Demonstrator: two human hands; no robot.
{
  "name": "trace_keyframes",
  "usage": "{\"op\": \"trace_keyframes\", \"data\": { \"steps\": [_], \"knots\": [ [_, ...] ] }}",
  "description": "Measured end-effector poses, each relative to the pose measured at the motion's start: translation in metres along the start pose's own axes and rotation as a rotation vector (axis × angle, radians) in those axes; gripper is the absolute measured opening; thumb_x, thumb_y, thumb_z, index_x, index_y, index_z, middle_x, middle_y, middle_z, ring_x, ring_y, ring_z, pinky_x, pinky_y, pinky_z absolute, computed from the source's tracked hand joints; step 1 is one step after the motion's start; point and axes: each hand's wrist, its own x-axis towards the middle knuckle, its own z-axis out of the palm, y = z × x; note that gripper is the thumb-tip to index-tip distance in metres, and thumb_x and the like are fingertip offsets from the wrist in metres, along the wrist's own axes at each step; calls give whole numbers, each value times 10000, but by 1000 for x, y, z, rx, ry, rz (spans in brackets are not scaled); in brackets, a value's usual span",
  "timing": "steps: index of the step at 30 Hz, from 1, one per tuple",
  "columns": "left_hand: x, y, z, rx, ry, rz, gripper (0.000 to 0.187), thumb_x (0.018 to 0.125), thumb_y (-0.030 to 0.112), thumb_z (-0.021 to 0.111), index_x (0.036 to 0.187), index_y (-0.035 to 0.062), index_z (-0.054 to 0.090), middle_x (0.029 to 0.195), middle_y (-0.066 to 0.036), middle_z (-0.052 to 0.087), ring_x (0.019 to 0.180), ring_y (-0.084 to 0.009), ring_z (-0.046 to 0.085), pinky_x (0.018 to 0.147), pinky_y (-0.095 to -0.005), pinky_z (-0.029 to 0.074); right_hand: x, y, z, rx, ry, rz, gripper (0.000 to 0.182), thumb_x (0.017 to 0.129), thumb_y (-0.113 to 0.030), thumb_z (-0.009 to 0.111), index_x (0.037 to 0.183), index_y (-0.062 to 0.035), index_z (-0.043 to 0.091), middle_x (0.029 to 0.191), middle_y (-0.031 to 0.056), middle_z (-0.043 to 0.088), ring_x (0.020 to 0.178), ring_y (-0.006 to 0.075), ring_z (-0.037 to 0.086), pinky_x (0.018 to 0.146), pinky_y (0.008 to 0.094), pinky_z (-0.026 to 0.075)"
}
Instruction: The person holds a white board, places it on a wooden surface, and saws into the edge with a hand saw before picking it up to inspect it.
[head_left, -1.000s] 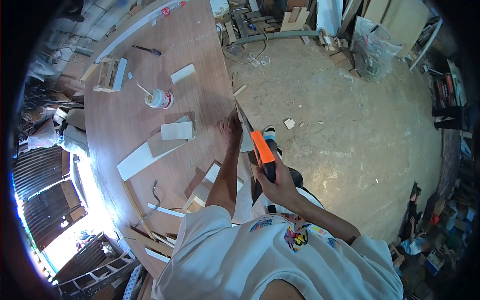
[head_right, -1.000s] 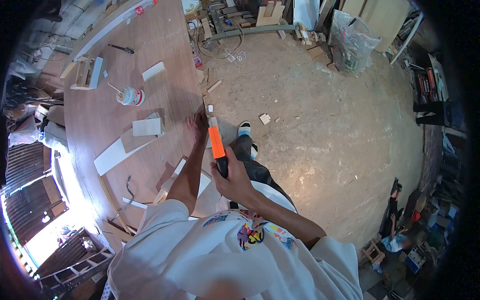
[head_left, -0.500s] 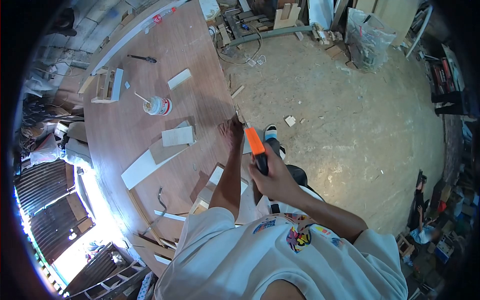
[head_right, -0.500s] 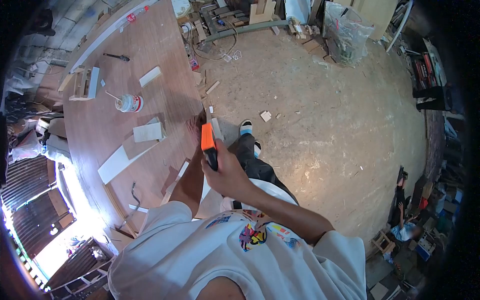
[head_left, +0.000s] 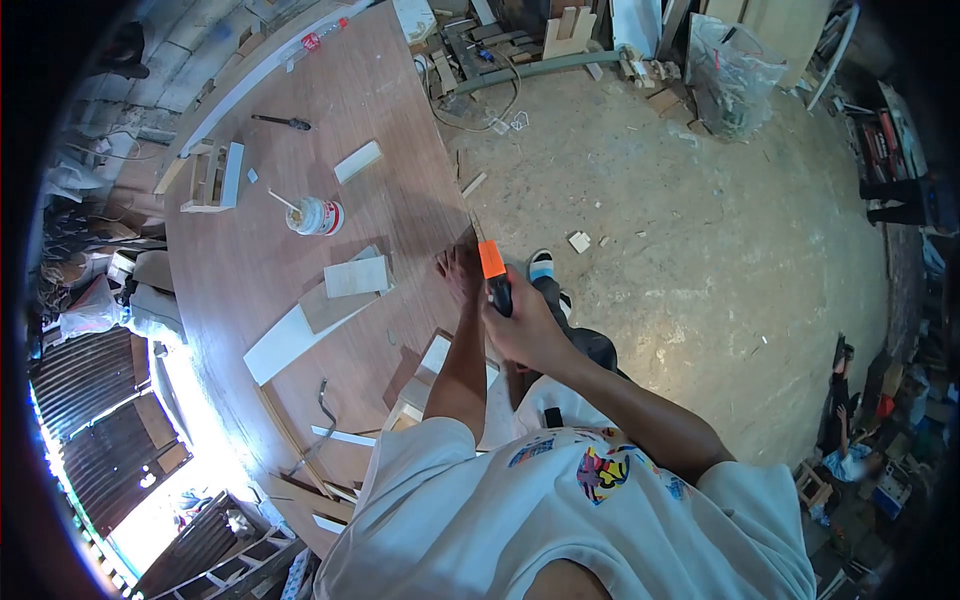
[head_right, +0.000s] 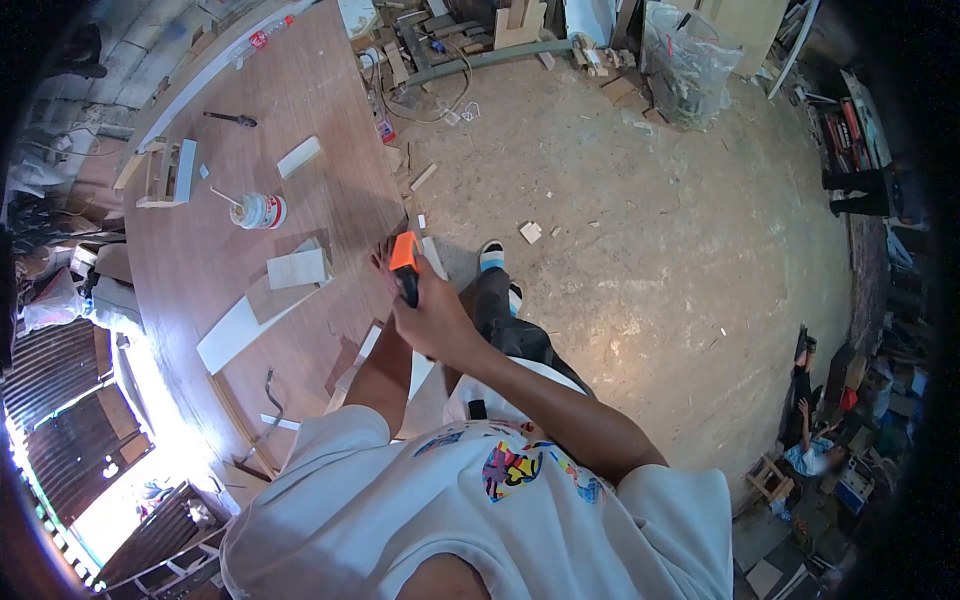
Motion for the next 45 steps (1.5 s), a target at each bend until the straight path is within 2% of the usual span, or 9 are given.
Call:
{"op": "trace_keyframes", "data": {
  "steps": [7,13,18,20,21,23,36,39,45],
  "knots": [
    [-2,-7,9,-57,-206,-210,167,785,227,597,871,87,573,867,-101,541,871,-311,518,829,-425,409,-41,3,2,-112,21,-71,174,824,-19,547,974,-5,460,720,80,501,657,116,503,619,292,431],
    [0,-10,19,11,101,-41,160,790,221,590,837,68,580,858,-124,545,874,-322,525,831,-434,412,-58,6,10,-175,-14,27,335,807,-11,566,1122,12,456,733,139,583,638,197,610,609,286,451],
    [5,0,2,80,69,25,131,776,180,600,758,59,553,791,-123,524,822,-315,515,796,-424,406,-80,-7,5,-30,4,55,360,796,-1,556,1141,18,456,664,100,568,567,126,553,557,270,432],
    [4,-1,7,36,92,13,135,772,178,605,747,59,543,786,-122,520,814,-316,511,797,-423,403,-77,-8,4,-52,-52,74,362,777,-17,574,1111,27,442,714,211,596,674,371,631,581,367,469],
    [5,-2,7,-7,119,3,141,767,175,610,737,60,534,781,-120,516,805,-317,508,797,-423,401,-77,-9,5,-54,-56,72,362,777,-17,574,1111,27,442,714,211,596,674,371,631,581,367,469],
    [4,-2,7,-10,111,-8,147,775,182,608,739,60,534,787,-120,518,811,-318,509,795,-425,399,-79,-10,7,-23,-19,89,274,810,8,544,1076,7,481,696,65,539,631,70,497,590,249,431],
    [4,1,7,14,18,-96,165,834,219,571,787,61,559,835,-122,535,871,-322,511,816,-437,382,-69,-27,-11,49,34,95,157,836,17,535,971,-8,458,798,30,478,759,81,465,701,241,410],
    [3,2,5,11,39,-74,167,837,224,570,792,62,567,840,-122,539,882,-321,512,815,-436,380,-70,-27,-10,21,53,38,340,838,-18,536,1161,23,438,665,90,501,597,95,447,575,280,401],
    [3,2,6,19,6,-86,172,837,234,571,796,67,562,854,-113,548,895,-319,516,806,-435,381,-71,-50,-9,70,7,143,154,839,2,542,969,-11,461,771,20,474,727,64,454,659,232,398]
  ]
}}
